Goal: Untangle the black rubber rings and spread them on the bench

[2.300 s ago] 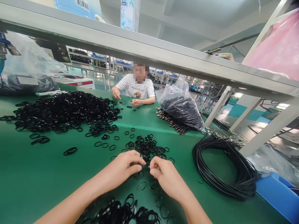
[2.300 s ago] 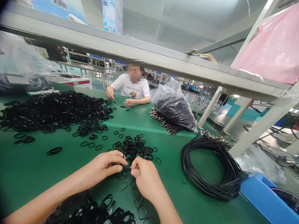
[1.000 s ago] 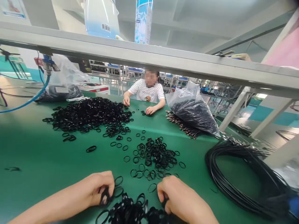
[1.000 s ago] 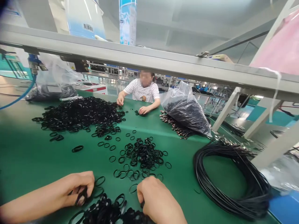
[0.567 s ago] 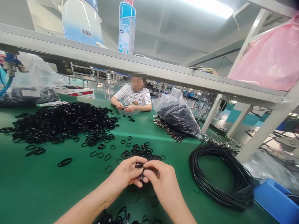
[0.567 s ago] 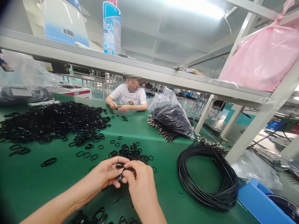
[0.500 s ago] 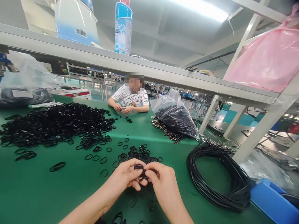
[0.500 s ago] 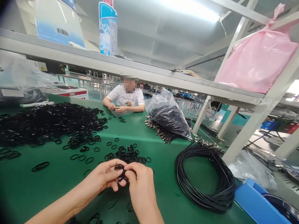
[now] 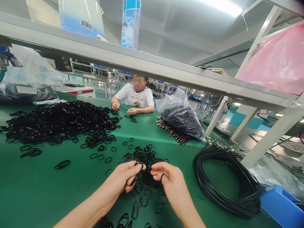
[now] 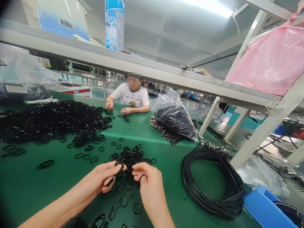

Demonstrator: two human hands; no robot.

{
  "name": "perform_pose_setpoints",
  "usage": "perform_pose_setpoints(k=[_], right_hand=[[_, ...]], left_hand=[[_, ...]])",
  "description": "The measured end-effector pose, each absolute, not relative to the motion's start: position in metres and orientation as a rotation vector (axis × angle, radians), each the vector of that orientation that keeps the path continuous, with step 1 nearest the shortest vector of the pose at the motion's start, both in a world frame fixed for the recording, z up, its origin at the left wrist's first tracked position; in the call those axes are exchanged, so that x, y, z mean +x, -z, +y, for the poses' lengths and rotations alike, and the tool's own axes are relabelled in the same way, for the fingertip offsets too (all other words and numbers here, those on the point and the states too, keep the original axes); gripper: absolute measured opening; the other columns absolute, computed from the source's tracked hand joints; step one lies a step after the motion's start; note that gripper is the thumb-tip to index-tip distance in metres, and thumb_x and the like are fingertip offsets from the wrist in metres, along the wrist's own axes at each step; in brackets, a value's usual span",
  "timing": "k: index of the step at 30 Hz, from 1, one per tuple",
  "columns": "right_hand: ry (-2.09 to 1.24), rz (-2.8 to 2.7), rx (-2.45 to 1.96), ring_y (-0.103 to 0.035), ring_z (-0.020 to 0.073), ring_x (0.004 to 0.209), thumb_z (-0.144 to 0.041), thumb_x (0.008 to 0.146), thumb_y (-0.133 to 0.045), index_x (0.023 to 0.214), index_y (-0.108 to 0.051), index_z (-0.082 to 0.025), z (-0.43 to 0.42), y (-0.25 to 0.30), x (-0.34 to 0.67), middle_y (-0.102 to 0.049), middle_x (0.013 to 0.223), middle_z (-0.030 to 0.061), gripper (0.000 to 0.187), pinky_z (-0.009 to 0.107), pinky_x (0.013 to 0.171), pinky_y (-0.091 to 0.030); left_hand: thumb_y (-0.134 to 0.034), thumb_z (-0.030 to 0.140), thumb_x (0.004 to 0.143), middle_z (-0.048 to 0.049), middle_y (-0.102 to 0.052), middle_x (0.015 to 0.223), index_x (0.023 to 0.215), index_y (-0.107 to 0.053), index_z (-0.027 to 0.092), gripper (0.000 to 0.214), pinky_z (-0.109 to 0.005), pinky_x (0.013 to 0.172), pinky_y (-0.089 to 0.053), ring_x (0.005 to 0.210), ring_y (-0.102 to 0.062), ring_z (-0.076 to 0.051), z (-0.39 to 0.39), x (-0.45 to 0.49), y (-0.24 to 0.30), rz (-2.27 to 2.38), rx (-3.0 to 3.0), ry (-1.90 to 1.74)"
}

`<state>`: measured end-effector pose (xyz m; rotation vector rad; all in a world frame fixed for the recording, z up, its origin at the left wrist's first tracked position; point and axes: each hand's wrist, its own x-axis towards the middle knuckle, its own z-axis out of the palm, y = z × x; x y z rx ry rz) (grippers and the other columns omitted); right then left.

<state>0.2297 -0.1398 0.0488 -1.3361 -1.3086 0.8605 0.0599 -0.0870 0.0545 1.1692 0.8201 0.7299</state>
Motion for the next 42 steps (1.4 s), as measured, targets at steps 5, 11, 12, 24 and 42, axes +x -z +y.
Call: perform_pose_setpoints(k=[5, 11, 12, 24, 42], right_hand=[[-0.653, -1.463, -1.540, -0.061, 0.0195, 0.088, -0.011, 0.074, -0.054, 0.091, -0.070, -0.025, -0.145, -0.060, 0.228, -0.069, 0.091, 0.0004, 0.027, 0.032, 0.081, -0.046], [-0.857, -1.450, -1.383, -0.062, 0.0157, 0.077, -0.016, 0.078, -0.056, 0.090, -0.070, -0.024, -0.148, -0.063, 0.213, -0.070, 0.085, 0.0000, 0.020, 0.023, 0.065, -0.046], [-0.862, -1.445, -1.383, -0.061, 0.0155, 0.075, -0.017, 0.078, -0.056, 0.089, -0.070, -0.023, -0.148, -0.062, 0.211, -0.069, 0.082, 0.0002, 0.019, 0.023, 0.063, -0.045], [-0.966, -1.263, -1.373, -0.052, 0.0115, 0.060, -0.022, 0.074, -0.061, 0.070, -0.062, -0.017, -0.143, -0.049, 0.217, -0.058, 0.063, -0.0016, 0.007, 0.022, 0.056, -0.040], [-1.300, -0.887, -1.099, -0.054, 0.0108, 0.063, -0.033, 0.063, -0.075, 0.073, -0.064, -0.012, -0.139, -0.053, 0.213, -0.058, 0.066, 0.0003, 0.026, 0.018, 0.050, -0.039]], left_hand=[[-0.049, 0.050, 0.083, 0.0026, -0.049, 0.063, 0.080, -0.066, 0.017, 0.037, -0.021, 0.057, -0.035, 0.062, -0.043, -0.012, -0.085, 0.056, -0.058, 0.972, 1.525, -0.681], [-0.051, 0.041, 0.082, 0.0003, -0.053, 0.075, 0.079, -0.065, 0.019, 0.027, -0.023, 0.057, -0.037, 0.067, -0.046, -0.015, -0.087, 0.060, -0.051, 0.907, 1.735, -0.669], [-0.054, 0.036, 0.080, 0.0003, -0.055, 0.074, 0.087, -0.065, 0.019, 0.022, -0.023, 0.058, -0.037, 0.067, -0.048, -0.015, -0.088, 0.061, -0.050, 0.890, 1.695, -0.682], [-0.068, 0.029, 0.070, 0.0022, -0.059, 0.062, 0.075, -0.059, 0.016, 0.016, -0.021, 0.052, -0.037, 0.057, -0.053, -0.012, -0.088, 0.059, -0.057, 0.897, 1.482, -0.750], [-0.060, 0.041, 0.080, 0.0009, -0.057, 0.069, 0.090, -0.064, 0.020, 0.023, -0.020, 0.056, -0.039, 0.062, -0.048, -0.012, -0.093, 0.061, -0.064, 0.787, 1.287, -0.813]])
